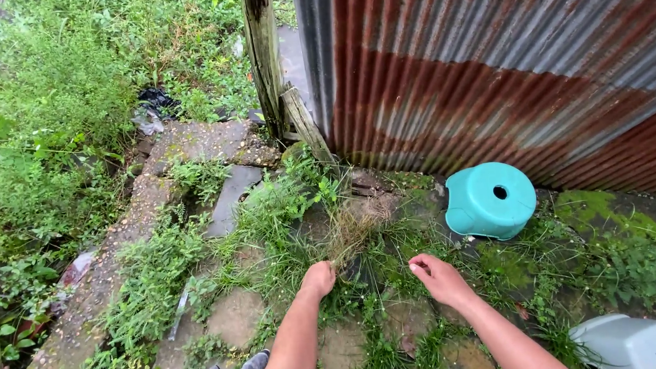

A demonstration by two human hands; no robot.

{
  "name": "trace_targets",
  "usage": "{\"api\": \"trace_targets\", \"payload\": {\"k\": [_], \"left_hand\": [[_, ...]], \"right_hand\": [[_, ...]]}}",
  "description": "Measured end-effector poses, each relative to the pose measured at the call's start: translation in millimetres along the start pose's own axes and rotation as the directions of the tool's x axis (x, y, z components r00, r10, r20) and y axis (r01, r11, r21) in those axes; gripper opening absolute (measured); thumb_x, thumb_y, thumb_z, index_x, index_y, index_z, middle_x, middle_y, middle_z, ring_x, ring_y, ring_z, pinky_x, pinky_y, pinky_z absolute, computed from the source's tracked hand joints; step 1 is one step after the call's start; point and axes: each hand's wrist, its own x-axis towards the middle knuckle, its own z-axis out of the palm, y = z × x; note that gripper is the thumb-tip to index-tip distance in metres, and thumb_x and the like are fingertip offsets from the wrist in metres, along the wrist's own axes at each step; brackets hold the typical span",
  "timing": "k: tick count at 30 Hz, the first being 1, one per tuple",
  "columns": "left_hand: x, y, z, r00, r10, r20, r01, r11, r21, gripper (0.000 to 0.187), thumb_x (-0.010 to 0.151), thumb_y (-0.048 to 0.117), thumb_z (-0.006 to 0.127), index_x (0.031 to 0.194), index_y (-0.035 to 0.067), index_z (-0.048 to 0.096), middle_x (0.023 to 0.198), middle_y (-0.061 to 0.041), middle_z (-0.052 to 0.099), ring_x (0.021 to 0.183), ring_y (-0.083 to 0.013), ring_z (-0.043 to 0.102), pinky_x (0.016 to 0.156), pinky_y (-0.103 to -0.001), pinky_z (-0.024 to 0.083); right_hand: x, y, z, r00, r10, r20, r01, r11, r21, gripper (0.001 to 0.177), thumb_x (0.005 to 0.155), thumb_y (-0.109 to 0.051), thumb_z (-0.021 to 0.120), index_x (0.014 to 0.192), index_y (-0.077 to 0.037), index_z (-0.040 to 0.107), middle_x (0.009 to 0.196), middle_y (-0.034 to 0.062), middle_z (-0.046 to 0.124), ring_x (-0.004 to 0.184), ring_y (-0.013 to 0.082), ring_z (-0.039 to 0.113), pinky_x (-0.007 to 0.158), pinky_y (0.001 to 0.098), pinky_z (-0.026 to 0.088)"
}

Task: Pulling weeds and grass from the ground by hand in a backyard area.

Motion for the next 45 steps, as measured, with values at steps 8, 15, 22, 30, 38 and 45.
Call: {"api": "trace_targets", "payload": {"k": [8, 15, 22, 30, 38, 45], "left_hand": [[-20, 5, -17, 0.993, -0.026, 0.114, 0.022, 0.999, 0.035, 0.048, 0.095, 0.039, 0.047, 0.104, -0.001, 0.074, 0.107, -0.023, 0.074, 0.108, -0.0389, 0.07, 0.092, -0.053, 0.059], [-69, 41, -110, 0.931, -0.105, 0.349, 0.035, 0.979, 0.2, 0.02, 0.104, 0.015, 0.052, 0.101, 0.002, 0.067, 0.099, -0.013, 0.07, 0.086, -0.0258, 0.067, 0.085, -0.04, 0.06], [-83, 67, -196, 0.907, 0.025, 0.42, -0.104, 0.981, 0.166, 0.03, 0.112, 0.019, 0.044, 0.091, 0.008, 0.061, 0.084, -0.004, 0.059, 0.068, -0.0108, 0.055, 0.065, -0.023, 0.057], [-124, 85, -267, 0.972, 0.176, 0.158, -0.122, 0.945, -0.303, 0.044, 0.112, 0.038, 0.036, 0.088, 0.012, 0.062, 0.077, 0.0, 0.056, 0.07, -0.0138, 0.059, 0.085, -0.031, 0.062], [-198, 120, -392, 0.951, -0.206, -0.232, 0.011, 0.768, -0.64, 0.056, 0.108, 0.046, 0.031, 0.124, 0.002, 0.063, 0.13, -0.021, 0.068, 0.107, -0.0305, 0.066, 0.089, -0.039, 0.055], [-202, 24, -425, 0.821, -0.384, -0.422, 0.283, 0.916, -0.283, 0.042, 0.113, 0.032, 0.038, 0.144, 0.008, 0.055, 0.144, -0.014, 0.058, 0.126, -0.0289, 0.057, 0.114, -0.051, 0.041]], "right_hand": [[11, 29, 7, 0.993, 0.118, 0.013, -0.117, 0.992, -0.043, 0.034, 0.106, -0.033, 0.055, 0.128, -0.014, 0.072, 0.121, 0.0132, 0.076, 0.117, 0.0284, 0.072, 0.102, 0.0433, 0.055], [32, 41, 11, 0.984, 0.161, 0.075, -0.144, 0.971, -0.188, 0.034, 0.106, -0.037, 0.049, 0.127, -0.019, 0.068, 0.12, 0.0006, 0.075, 0.108, 0.0142, 0.072, 0.1, 0.0336, 0.057], [37, 27, 9, 0.982, 0.174, 0.076, -0.155, 0.965, -0.209, 0.036, 0.106, -0.038, 0.048, 0.133, -0.019, 0.063, 0.129, 0.0017, 0.071, 0.113, 0.0137, 0.07, 0.106, 0.0364, 0.056], [33, 23, 5, 0.978, 0.188, 0.094, -0.169, 0.969, -0.179, 0.037, 0.106, -0.039, 0.048, 0.133, -0.019, 0.063, 0.133, 0.0028, 0.07, 0.12, 0.0158, 0.068, 0.109, 0.0389, 0.055], [40, 35, 12, 0.965, 0.208, 0.16, -0.171, 0.961, -0.218, 0.036, 0.106, -0.039, 0.049, 0.135, -0.022, 0.061, 0.135, 0.0014, 0.068, 0.119, 0.0148, 0.067, 0.108, 0.039, 0.055], [43, 32, 19, 0.946, 0.231, 0.228, -0.168, 0.949, -0.267, 0.036, 0.105, -0.038, 0.051, 0.136, -0.022, 0.061, 0.135, -0.0002, 0.068, 0.116, 0.0137, 0.07, 0.106, 0.0349, 0.057]]}}
